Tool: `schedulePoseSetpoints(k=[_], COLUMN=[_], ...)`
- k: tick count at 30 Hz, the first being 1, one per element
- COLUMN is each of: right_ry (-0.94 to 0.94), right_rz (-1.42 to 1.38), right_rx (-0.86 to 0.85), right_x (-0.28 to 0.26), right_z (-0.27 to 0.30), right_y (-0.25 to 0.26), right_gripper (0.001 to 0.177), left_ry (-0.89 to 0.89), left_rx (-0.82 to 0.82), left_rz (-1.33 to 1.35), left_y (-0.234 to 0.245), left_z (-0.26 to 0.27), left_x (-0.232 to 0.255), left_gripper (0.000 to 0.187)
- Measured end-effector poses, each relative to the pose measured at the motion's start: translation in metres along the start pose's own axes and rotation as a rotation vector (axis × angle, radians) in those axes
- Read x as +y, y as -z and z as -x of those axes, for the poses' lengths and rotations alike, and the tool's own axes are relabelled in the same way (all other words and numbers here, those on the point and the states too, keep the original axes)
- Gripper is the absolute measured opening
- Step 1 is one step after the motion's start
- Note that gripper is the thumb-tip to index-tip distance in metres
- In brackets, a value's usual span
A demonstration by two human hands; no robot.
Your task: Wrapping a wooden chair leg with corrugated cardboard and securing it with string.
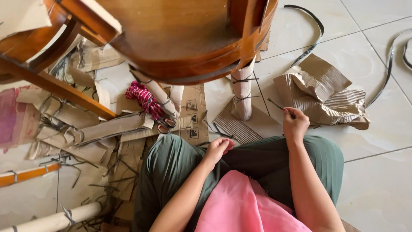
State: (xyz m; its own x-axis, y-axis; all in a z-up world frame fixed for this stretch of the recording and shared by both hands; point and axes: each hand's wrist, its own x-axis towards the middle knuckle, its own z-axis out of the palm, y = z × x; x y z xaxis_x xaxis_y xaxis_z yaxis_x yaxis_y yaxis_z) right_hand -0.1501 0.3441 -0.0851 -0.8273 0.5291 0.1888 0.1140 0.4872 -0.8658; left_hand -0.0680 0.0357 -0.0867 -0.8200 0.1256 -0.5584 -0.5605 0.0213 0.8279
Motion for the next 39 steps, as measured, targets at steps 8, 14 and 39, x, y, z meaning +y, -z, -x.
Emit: schedulePoseSetpoints(k=[8,14,39], right_ry=[-0.475,-0.701,-0.129], right_rz=[-0.644,-0.843,0.129], right_rx=[-0.199,-0.512,-0.760], right_x=[-0.038,-0.038,-0.006], right_z=[-0.040,-0.070,-0.070], right_y=[-0.028,-0.062,-0.109], right_gripper=[0.017,0.013,0.013], left_ry=[0.028,-0.233,-0.268], left_rx=[0.040,0.236,0.204], left_rz=[-0.036,0.026,-0.704], left_y=[0.004,0.013,-0.008], left_z=[-0.023,-0.029,-0.108], left_x=[0.010,0.052,0.093], left_gripper=[0.019,0.030,0.012])
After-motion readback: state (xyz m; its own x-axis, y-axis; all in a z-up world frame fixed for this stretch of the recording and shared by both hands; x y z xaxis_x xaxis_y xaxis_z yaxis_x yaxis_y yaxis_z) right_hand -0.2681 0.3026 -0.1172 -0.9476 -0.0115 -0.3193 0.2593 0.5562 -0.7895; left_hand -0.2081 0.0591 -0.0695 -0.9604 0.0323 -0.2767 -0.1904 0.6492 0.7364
